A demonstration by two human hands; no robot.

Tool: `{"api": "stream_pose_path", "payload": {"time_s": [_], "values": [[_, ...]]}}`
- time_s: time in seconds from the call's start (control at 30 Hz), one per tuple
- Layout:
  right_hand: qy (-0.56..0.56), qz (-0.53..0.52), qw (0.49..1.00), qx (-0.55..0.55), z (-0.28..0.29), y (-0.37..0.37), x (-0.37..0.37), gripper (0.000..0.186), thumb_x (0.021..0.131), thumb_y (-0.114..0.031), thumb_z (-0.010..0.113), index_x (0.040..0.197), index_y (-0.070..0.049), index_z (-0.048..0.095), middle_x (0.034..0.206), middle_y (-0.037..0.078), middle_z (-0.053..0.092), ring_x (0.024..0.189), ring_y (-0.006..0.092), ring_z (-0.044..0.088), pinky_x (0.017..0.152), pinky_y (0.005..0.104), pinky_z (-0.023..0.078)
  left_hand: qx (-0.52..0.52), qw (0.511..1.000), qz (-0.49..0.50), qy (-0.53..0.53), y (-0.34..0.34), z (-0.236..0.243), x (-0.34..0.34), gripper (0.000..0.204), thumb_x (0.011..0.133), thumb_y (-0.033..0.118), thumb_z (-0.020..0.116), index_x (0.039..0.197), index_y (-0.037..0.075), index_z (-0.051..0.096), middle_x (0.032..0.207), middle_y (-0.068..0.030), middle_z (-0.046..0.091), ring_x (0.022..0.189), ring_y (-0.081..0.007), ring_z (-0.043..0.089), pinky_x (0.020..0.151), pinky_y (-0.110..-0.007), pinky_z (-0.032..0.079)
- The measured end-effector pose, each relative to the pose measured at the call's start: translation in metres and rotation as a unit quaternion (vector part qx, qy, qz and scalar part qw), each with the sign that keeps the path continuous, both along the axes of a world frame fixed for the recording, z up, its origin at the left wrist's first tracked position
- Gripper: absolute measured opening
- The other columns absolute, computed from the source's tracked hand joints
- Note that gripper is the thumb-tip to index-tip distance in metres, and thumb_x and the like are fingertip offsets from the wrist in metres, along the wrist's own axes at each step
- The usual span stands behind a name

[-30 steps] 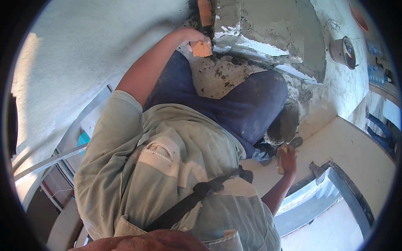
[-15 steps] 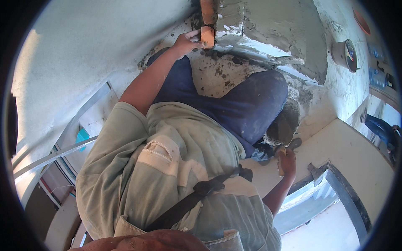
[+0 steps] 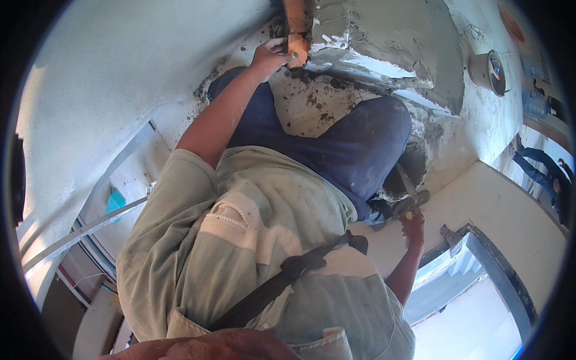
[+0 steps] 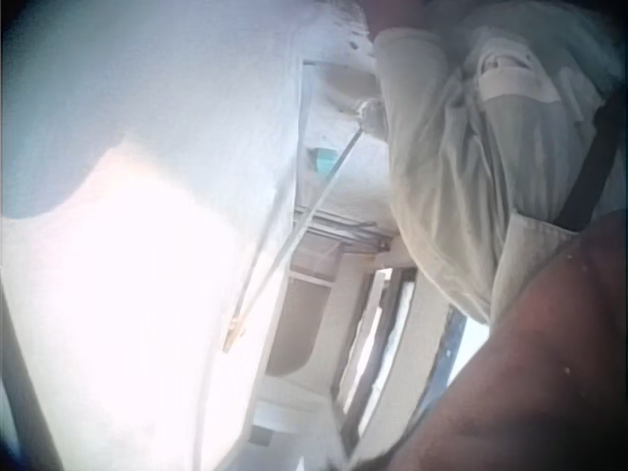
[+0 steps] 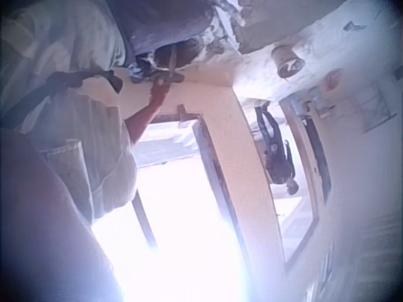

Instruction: The person applies mortar to a masonry surface using a trowel and places bricks into the mortar, pressing them down by hand.

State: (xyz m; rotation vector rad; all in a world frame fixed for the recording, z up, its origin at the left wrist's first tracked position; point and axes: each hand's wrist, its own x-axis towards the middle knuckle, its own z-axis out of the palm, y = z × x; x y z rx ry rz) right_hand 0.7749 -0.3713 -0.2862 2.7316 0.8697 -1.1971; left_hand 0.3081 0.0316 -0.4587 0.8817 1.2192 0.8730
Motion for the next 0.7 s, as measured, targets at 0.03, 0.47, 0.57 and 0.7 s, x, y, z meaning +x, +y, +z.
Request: {"api": "stream_pose_path", "payload": {"time_s": [0.03, 0.47, 0.57, 0.7], "values": [[0.021, -0.044, 0.999, -0.012, 0.005, 0.005, -0.010, 0.022, 0.077, -0.007, 0.065, 0.094, -0.008, 0.052, 0.062, 0.005, 0.053, 0.045, 0.0150, 0.053, 0.037, 0.0320, 0.044, -0.006, 1.000, -0.004, 0.011, 0.001, -0.003, -0.001, 0.065, 0.073, 0.001, 0.084, 0.131, -0.001, 0.054, 0.120, -0.0158, 0.065, 0.107, -0.0212, 0.065, 0.090, -0.034, 0.055], [0.094, -0.150, 0.978, 0.113, 0.023, -0.029, -0.015, 0.015, 0.086, -0.022, 0.062, 0.093, -0.009, 0.058, 0.061, 0.002, 0.052, 0.046, 0.0128, 0.052, 0.040, 0.0293, 0.043, -0.101, 0.995, -0.008, -0.005, 0.025, -0.011, 0.010, 0.053, 0.075, 0.018, 0.084, 0.120, 0.004, 0.058, 0.090, -0.0033, 0.065, 0.072, -0.0133, 0.059, 0.054, -0.027, 0.042], [0.096, -0.196, 0.961, 0.171, 0.034, -0.028, -0.026, 0.018, 0.089, -0.025, 0.064, 0.092, -0.009, 0.057, 0.060, 0.000, 0.050, 0.047, 0.0099, 0.050, 0.042, 0.0272, 0.041, -0.127, 0.989, -0.033, -0.073, 0.026, -0.021, 0.003, 0.038, 0.079, 0.020, 0.082, 0.110, 0.010, 0.062, 0.081, 0.0026, 0.059, 0.057, -0.0063, 0.046, 0.046, -0.024, 0.028], [-0.041, -0.037, 0.982, 0.182, -0.017, -0.069, 0.001, 0.030, 0.090, -0.026, 0.065, 0.105, -0.002, 0.055, 0.072, 0.014, 0.057, 0.063, 0.0317, 0.061, 0.053, 0.0392, 0.047, -0.155, 0.976, -0.078, -0.129, 0.030, -0.041, -0.020, 0.037, 0.089, 0.028, 0.071, 0.122, 0.016, 0.057, 0.112, -0.0026, 0.062, 0.097, -0.0161, 0.057, 0.075, -0.029, 0.039]]}}
